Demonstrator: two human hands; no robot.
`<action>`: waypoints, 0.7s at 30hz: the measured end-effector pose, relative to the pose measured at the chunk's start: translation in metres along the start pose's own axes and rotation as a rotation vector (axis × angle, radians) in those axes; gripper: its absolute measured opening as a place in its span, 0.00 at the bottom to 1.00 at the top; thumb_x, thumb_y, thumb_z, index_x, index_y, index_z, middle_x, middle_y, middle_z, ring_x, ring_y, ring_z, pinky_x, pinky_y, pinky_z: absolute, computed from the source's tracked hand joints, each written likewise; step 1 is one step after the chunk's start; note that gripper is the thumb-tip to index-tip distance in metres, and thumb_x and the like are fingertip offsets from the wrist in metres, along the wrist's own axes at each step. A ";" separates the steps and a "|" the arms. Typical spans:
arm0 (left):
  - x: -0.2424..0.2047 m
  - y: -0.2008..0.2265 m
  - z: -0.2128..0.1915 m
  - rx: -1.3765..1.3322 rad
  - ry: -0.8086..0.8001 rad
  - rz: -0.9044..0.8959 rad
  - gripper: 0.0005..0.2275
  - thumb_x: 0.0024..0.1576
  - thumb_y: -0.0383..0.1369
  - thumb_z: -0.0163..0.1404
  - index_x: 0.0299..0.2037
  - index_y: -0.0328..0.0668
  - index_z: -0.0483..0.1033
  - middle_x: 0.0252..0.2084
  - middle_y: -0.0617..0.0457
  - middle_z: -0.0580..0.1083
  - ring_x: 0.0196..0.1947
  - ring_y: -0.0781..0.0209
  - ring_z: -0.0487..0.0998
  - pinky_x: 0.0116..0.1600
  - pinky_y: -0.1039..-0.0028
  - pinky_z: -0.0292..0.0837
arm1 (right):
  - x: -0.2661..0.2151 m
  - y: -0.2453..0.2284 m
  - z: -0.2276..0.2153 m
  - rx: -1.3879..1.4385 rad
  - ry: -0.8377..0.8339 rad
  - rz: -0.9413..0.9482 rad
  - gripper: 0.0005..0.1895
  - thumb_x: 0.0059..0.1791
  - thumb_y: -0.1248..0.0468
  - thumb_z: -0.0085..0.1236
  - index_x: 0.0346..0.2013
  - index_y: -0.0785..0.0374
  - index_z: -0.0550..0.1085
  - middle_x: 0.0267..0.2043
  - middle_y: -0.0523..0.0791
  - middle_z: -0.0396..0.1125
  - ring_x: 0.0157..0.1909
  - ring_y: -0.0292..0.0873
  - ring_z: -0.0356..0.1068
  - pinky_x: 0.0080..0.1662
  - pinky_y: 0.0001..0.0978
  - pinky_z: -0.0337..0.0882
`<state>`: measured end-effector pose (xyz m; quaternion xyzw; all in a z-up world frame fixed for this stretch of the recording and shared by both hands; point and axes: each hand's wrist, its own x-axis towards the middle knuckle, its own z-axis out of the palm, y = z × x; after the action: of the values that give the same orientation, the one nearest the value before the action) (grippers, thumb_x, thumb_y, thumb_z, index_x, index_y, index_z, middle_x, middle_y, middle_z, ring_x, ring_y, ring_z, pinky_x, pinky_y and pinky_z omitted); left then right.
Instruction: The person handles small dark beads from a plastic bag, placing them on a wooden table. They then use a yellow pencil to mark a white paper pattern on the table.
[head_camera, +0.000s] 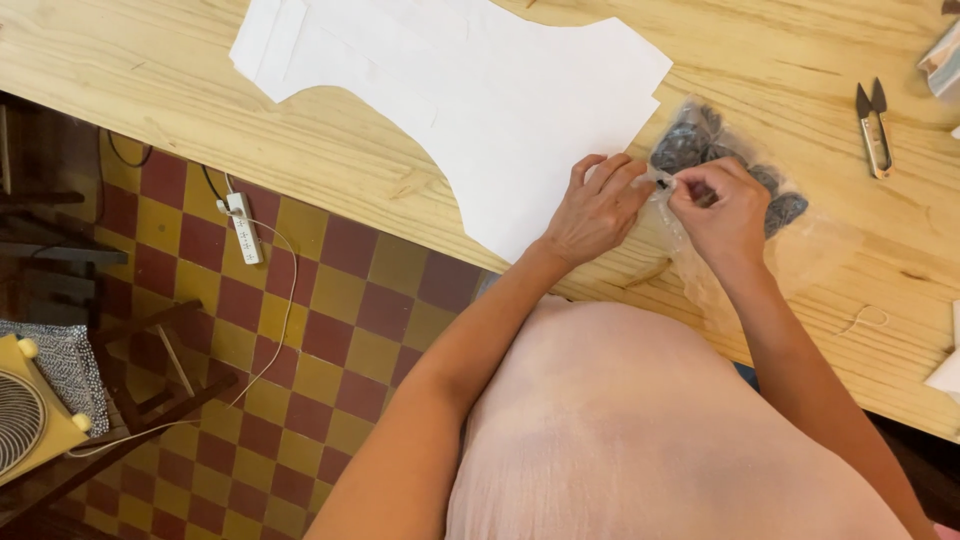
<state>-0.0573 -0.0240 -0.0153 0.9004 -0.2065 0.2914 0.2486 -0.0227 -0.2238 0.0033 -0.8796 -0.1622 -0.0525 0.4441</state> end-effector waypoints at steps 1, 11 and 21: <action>0.003 0.004 -0.002 -0.002 -0.001 0.001 0.05 0.60 0.30 0.50 0.44 0.46 0.76 0.52 0.51 0.70 0.59 0.51 0.70 0.64 0.53 0.60 | 0.001 -0.001 -0.002 -0.001 0.001 0.002 0.07 0.46 0.74 0.68 0.37 0.61 0.83 0.34 0.45 0.70 0.33 0.44 0.72 0.34 0.30 0.73; 0.009 -0.005 0.047 -0.043 -0.123 -0.116 0.03 0.56 0.30 0.54 0.34 0.41 0.80 0.55 0.47 0.73 0.60 0.48 0.71 0.65 0.52 0.64 | 0.002 -0.008 -0.002 -0.014 -0.048 -0.041 0.06 0.49 0.73 0.67 0.39 0.61 0.82 0.37 0.49 0.71 0.40 0.52 0.73 0.40 0.39 0.74; 0.021 -0.006 0.038 0.093 0.002 0.121 0.13 0.69 0.26 0.37 0.59 0.37 0.73 0.62 0.37 0.69 0.47 0.48 0.75 0.54 0.58 0.71 | 0.006 0.018 -0.013 -0.099 0.061 -0.117 0.13 0.50 0.74 0.64 0.49 0.63 0.80 0.50 0.50 0.69 0.56 0.58 0.69 0.58 0.46 0.68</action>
<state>-0.0226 -0.0460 -0.0312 0.8966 -0.2464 0.3158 0.1887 -0.0107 -0.2432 -0.0016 -0.8873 -0.1970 -0.1133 0.4012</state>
